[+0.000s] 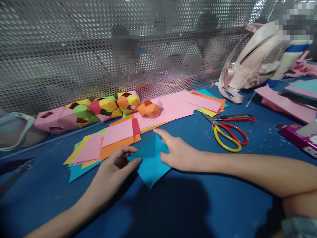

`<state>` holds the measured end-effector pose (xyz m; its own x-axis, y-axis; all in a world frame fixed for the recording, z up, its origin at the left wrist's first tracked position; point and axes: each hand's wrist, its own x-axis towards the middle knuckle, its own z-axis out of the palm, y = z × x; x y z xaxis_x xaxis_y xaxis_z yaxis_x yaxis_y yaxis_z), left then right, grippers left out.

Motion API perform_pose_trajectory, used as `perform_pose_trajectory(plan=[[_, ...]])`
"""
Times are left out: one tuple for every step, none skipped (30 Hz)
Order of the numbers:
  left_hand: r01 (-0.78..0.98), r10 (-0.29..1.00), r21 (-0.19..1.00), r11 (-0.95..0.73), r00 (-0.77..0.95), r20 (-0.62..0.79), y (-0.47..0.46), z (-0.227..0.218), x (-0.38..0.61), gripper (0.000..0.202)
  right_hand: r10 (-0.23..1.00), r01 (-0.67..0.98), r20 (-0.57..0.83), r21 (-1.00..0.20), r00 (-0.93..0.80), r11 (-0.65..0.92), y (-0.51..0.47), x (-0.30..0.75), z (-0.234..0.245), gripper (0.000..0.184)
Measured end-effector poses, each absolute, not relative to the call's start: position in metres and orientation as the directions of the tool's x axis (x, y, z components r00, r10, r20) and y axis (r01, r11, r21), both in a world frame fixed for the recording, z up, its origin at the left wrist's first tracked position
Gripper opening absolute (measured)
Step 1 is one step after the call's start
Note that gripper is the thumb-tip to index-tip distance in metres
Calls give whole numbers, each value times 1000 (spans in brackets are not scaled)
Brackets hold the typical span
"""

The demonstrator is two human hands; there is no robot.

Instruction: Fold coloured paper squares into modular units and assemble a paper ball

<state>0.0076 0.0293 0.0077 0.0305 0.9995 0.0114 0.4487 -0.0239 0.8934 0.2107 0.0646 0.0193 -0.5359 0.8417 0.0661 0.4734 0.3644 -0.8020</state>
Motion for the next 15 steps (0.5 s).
perform_pose_trajectory(plan=[[483, 999, 875, -34, 44, 15, 31, 6, 5, 20, 834, 466, 79, -799, -545, 380, 65, 212, 18, 69], [514, 998, 856, -49, 57, 23, 32, 5, 4, 19, 830, 456, 91, -800, -550, 390, 66, 213, 17, 70], [543, 997, 837, -67, 71, 34, 34, 3, 2, 17, 826, 446, 100, -803, -554, 397, 67, 214, 16, 70], [570, 995, 817, -88, 88, 46, 35, 1, 0, 15, 822, 438, 110, -802, -559, 405, 68, 214, 14, 71], [595, 993, 796, -112, 106, 61, 37, 0, -1, 13, 816, 436, 120, -796, -566, 419, 70, 215, 12, 71], [617, 989, 775, -139, 126, 77, 38, -1, -1, 11, 809, 439, 130, -785, -574, 438, 71, 215, 10, 70], [637, 985, 753, -165, 143, 95, 39, -2, -2, 10, 801, 445, 139, -770, -583, 458, 72, 216, 7, 70], [654, 982, 733, -187, 155, 112, 40, -3, -2, 8, 793, 452, 147, -754, -591, 477, 73, 216, 5, 69], [667, 978, 716, -206, 163, 130, 41, -3, -2, 7, 786, 459, 154, -738, -599, 495, 74, 215, 2, 67], [679, 974, 700, -224, 170, 146, 41, -3, -2, 8, 776, 464, 162, -721, -609, 514, 74, 215, 0, 66], [689, 970, 683, -241, 181, 160, 41, -3, -3, 12, 764, 468, 172, -700, -622, 539, 74, 215, -2, 65], [699, 966, 667, -260, 195, 172, 41, -3, -3, 15, 749, 474, 184, -672, -637, 569, 74, 215, -3, 64], [704, 959, 650, -284, 216, 185, 41, -3, -3, 18, 733, 483, 195, -638, -652, 600, 73, 214, -4, 63], [707, 950, 635, -312, 241, 199, 40, -4, -3, 20, 718, 494, 204, -601, -666, 629, 73, 214, -5, 62], [707, 941, 621, -338, 265, 210, 40, -4, -3, 21, 706, 504, 209, -568, -677, 651, 72, 214, -6, 60]])
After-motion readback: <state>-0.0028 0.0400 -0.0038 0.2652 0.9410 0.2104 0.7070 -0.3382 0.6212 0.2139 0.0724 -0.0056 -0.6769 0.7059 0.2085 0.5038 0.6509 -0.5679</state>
